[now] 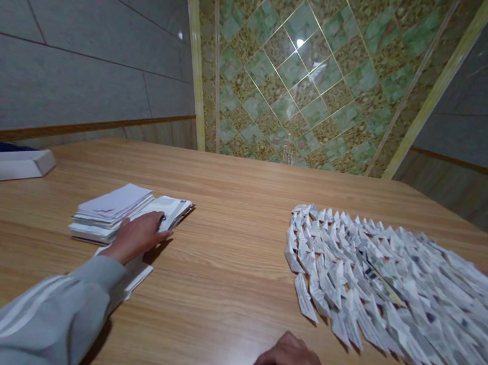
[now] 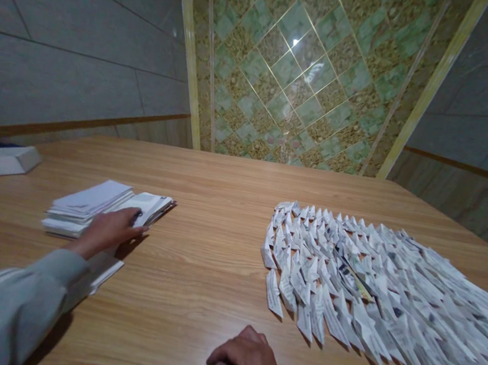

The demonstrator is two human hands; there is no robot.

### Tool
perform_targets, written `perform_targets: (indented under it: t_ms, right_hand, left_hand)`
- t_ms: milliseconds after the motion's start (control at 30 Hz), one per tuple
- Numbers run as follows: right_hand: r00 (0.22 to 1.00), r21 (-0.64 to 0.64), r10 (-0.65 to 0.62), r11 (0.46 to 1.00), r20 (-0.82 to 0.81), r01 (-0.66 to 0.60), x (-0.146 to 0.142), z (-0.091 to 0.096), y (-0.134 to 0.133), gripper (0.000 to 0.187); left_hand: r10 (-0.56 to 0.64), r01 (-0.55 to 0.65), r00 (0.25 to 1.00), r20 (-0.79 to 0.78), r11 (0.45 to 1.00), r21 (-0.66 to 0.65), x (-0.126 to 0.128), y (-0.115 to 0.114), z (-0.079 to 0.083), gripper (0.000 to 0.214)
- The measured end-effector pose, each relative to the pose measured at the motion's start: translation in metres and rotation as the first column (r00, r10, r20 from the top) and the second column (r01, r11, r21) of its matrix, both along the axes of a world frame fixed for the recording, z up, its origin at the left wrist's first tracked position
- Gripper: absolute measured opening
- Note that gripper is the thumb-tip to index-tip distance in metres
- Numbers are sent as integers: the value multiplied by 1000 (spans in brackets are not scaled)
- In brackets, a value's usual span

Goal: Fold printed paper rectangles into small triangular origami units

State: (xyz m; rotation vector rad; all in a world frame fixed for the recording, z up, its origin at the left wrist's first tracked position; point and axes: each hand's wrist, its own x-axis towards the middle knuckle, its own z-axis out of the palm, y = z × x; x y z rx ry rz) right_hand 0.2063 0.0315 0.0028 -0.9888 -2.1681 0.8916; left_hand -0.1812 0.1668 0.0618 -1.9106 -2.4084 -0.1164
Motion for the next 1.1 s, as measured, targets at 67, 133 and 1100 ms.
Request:
perform_targets:
  t_ms: [67, 133, 1100]
  right_hand:
    - [1000, 5, 14, 1000, 21, -14, 1, -2, 1, 22]
    - [999, 3, 25, 1000, 45, -26, 2, -3, 1, 22]
    - [978, 61, -157, 984, -135, 166, 6, 22, -3, 23]
  left_hand:
    - [11, -10, 1000, 15, 1000, -25, 0, 0, -1, 34]
    - [27, -26, 999, 39, 999, -28, -1, 1, 0, 34]
    - [-546, 250, 789, 282, 705, 664, 111, -101, 32, 28]
